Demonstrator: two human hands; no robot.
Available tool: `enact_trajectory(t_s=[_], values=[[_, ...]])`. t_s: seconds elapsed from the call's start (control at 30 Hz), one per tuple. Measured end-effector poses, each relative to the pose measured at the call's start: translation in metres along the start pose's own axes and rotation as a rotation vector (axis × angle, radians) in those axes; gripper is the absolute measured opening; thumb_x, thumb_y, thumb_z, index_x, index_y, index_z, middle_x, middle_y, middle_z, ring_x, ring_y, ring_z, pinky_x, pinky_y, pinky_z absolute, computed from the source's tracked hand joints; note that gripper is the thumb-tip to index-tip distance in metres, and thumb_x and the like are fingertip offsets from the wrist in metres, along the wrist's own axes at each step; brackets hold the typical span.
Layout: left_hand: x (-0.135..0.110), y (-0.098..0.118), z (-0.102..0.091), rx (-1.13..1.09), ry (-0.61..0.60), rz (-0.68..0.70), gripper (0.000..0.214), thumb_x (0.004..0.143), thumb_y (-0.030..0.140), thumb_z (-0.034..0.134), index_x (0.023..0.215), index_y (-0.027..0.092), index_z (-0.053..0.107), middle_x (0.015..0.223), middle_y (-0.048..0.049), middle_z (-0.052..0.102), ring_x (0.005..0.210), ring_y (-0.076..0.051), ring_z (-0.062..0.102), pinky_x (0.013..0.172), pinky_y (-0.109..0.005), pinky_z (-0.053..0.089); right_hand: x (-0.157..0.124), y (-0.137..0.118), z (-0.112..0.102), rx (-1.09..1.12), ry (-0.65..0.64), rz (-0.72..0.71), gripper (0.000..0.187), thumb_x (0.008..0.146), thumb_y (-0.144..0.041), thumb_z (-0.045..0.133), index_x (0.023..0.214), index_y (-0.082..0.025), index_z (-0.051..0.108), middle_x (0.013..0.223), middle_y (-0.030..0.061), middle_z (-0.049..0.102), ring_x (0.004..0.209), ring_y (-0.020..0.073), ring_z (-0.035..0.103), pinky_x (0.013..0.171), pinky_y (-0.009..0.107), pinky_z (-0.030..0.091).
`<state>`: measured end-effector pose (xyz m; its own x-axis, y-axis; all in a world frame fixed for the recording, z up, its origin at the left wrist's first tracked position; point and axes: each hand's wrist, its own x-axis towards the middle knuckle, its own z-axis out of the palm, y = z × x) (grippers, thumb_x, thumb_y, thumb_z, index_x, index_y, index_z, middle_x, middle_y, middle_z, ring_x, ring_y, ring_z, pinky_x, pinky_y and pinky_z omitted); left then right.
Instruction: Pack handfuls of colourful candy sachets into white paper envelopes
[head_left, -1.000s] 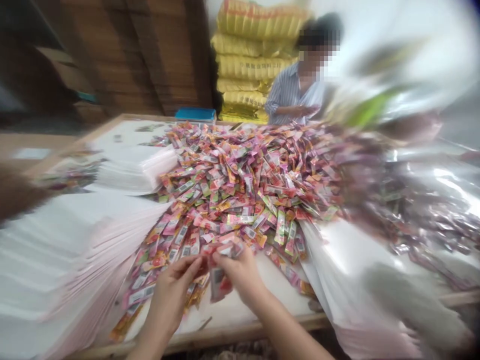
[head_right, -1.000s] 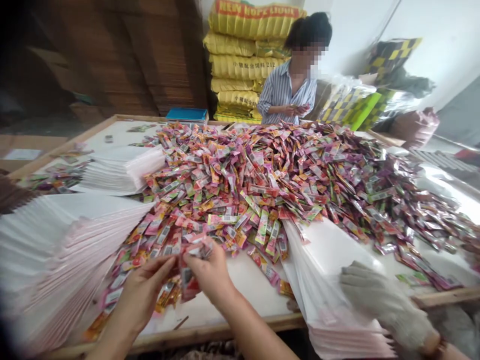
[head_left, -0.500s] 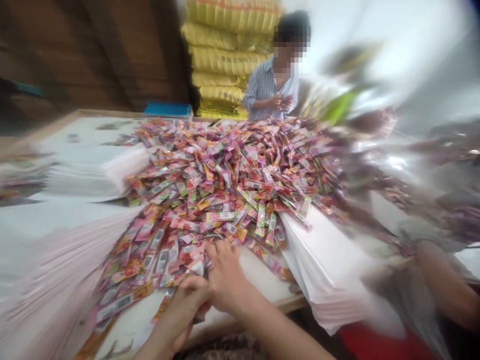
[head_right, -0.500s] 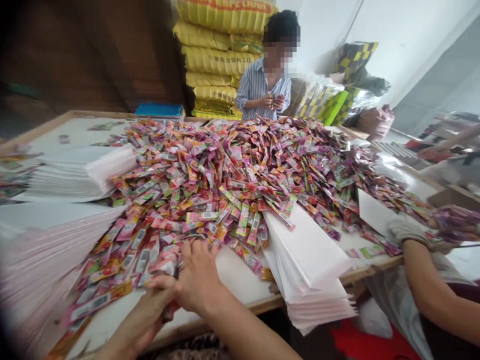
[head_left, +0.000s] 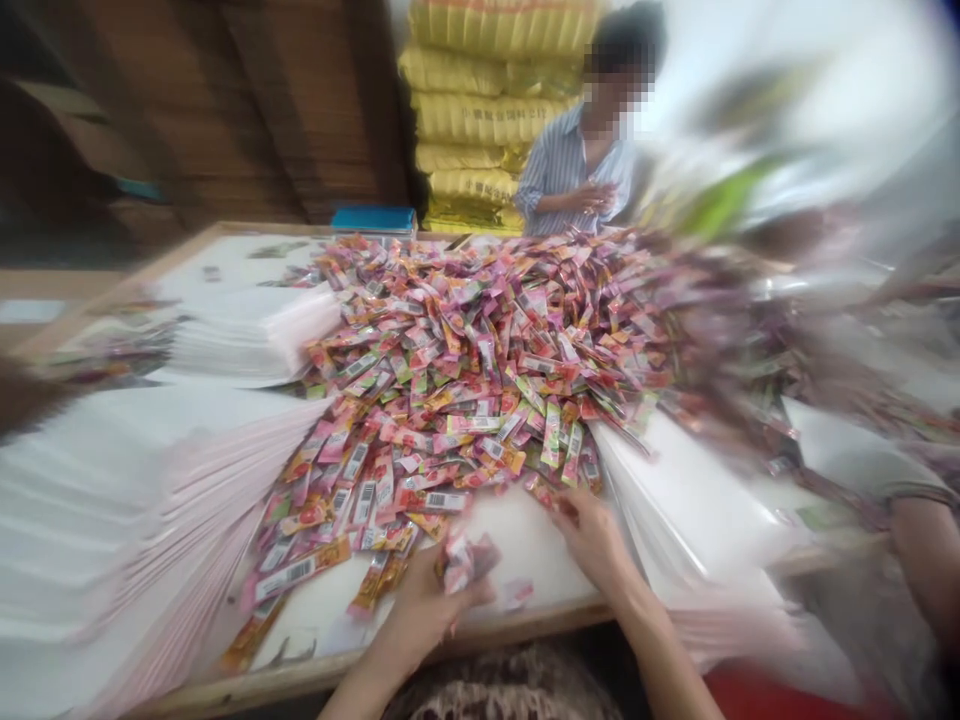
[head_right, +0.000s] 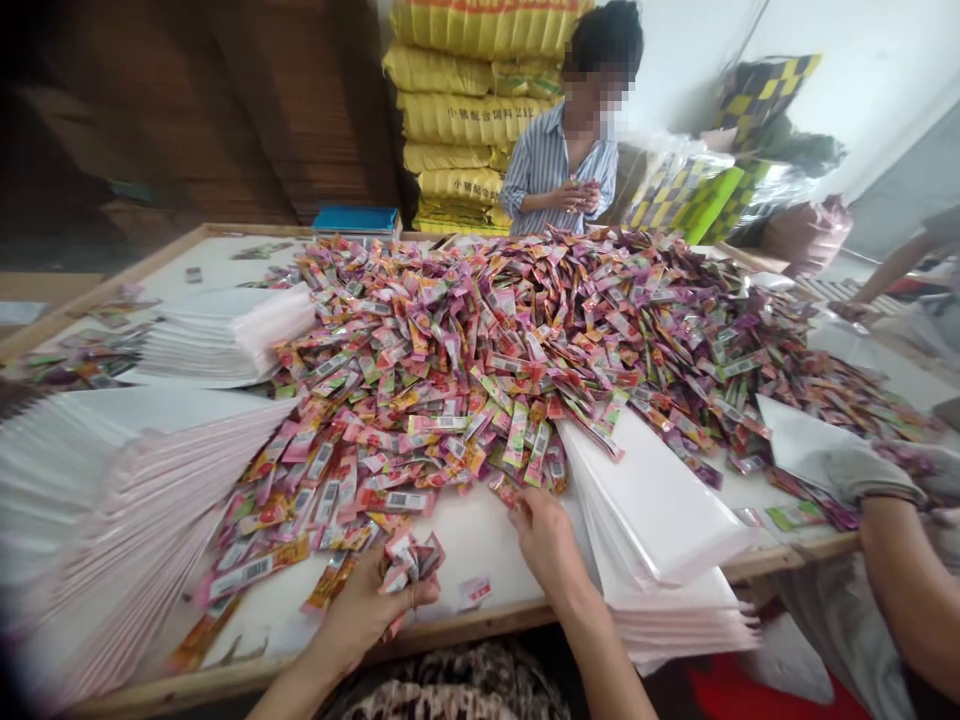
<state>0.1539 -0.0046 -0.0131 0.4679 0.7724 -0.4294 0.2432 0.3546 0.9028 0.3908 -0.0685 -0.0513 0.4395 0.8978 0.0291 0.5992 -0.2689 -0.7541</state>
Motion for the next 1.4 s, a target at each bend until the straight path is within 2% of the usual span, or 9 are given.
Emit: enact_trajectory(t_s=[0.13,0.23,0.33,0.47,0.63,0.8,1.0,1.23,1.4], values=[[0.005,-0.009,-0.016,-0.075,0.18,0.03,0.026,0.067,0.04,0.076,0.077,0.018,0.064,0.054,0.0029,0.06,0.041,-0.01,0.047,0.038,-0.02,0.035,0.004,0.012,0.018,-0.328,0.171,-0.078,0.033,0.076,-0.015,0.059,0.109,-0.017,0.062,0.111,0.0143,0.061,0.108,0.0299,0.053,0.09,0.042,0.043],[0.003,-0.014,-0.054,-0.157,0.244,0.027,0.036,0.077,0.04,0.068,0.055,0.017,0.053,0.046,0.0052,0.05,0.033,-0.004,0.031,0.035,-0.018,0.027,-0.004,0.013,0.029,-0.4,0.149,-0.087,0.022,0.077,-0.014,0.057,0.098,-0.019,0.062,0.102,0.0131,0.062,0.1,0.0295,0.055,0.083,0.04,0.043],[-0.004,-0.023,-0.096,-0.274,0.26,0.022,0.04,0.08,0.037,0.065,0.049,0.017,0.049,0.047,0.0037,0.049,0.038,-0.005,0.036,0.041,-0.018,0.038,-0.015,0.005,0.026,-0.305,0.071,-0.118,0.014,0.081,-0.01,0.047,0.082,-0.019,0.057,0.08,0.0079,0.061,0.081,0.0238,0.058,0.072,0.034,0.043],[-0.013,-0.038,-0.125,-0.57,0.208,-0.042,0.032,0.079,0.036,0.067,0.057,0.017,0.052,0.054,0.0028,0.047,0.046,-0.008,0.041,0.036,-0.015,0.036,0.004,-0.04,0.011,-0.072,0.038,-0.167,0.014,0.088,-0.016,0.042,0.097,-0.018,0.053,0.077,0.004,0.06,0.07,0.018,0.057,0.064,0.026,0.042],[-0.011,-0.043,-0.125,-0.694,0.133,-0.053,0.031,0.082,0.036,0.063,0.062,0.018,0.048,0.058,0.0035,0.041,0.045,-0.008,0.036,0.026,-0.013,0.023,0.085,-0.104,0.027,-0.354,0.063,-0.249,0.007,0.076,-0.013,0.054,0.074,-0.017,0.06,0.08,0.0096,0.062,0.083,0.0227,0.057,0.074,0.031,0.039],[-0.014,-0.044,-0.129,-0.808,0.141,-0.057,0.028,0.079,0.031,0.068,0.064,0.018,0.048,0.059,0.003,0.041,0.053,-0.009,0.044,0.027,-0.013,0.027,0.136,-0.083,0.026,-0.343,-0.153,-0.122,0.01,0.068,-0.021,0.067,0.063,-0.017,0.059,0.066,0.0052,0.062,0.067,0.019,0.058,0.062,0.027,0.04],[-0.011,-0.054,-0.137,-0.844,0.106,-0.013,0.024,0.084,0.031,0.062,0.069,0.018,0.049,0.061,0.0024,0.045,0.052,-0.009,0.05,0.028,-0.012,0.031,0.124,-0.049,-0.042,-0.163,-0.228,-0.115,0.031,0.079,-0.032,0.057,0.106,-0.019,0.055,0.085,0.0017,0.065,0.068,0.0156,0.058,0.06,0.024,0.042],[-0.003,-0.054,-0.138,-0.87,0.092,0.015,0.022,0.081,0.023,0.065,0.067,0.017,0.049,0.06,0.0016,0.047,0.051,-0.009,0.051,0.031,-0.012,0.037,0.116,-0.076,-0.002,-0.434,-0.334,-0.486,0.014,0.069,-0.006,0.052,0.068,-0.019,0.058,0.072,0.0027,0.063,0.078,0.0184,0.056,0.075,0.028,0.035],[-0.008,-0.053,-0.136,-0.874,0.098,0.023,0.019,0.082,0.024,0.064,0.069,0.017,0.051,0.061,0.0013,0.047,0.053,-0.01,0.053,0.031,-0.013,0.037,0.122,-0.078,-0.024,-0.186,-0.224,-0.371,0.011,0.082,-0.022,0.053,0.091,-0.019,0.057,0.084,0.0028,0.063,0.076,0.0177,0.055,0.069,0.026,0.039]])
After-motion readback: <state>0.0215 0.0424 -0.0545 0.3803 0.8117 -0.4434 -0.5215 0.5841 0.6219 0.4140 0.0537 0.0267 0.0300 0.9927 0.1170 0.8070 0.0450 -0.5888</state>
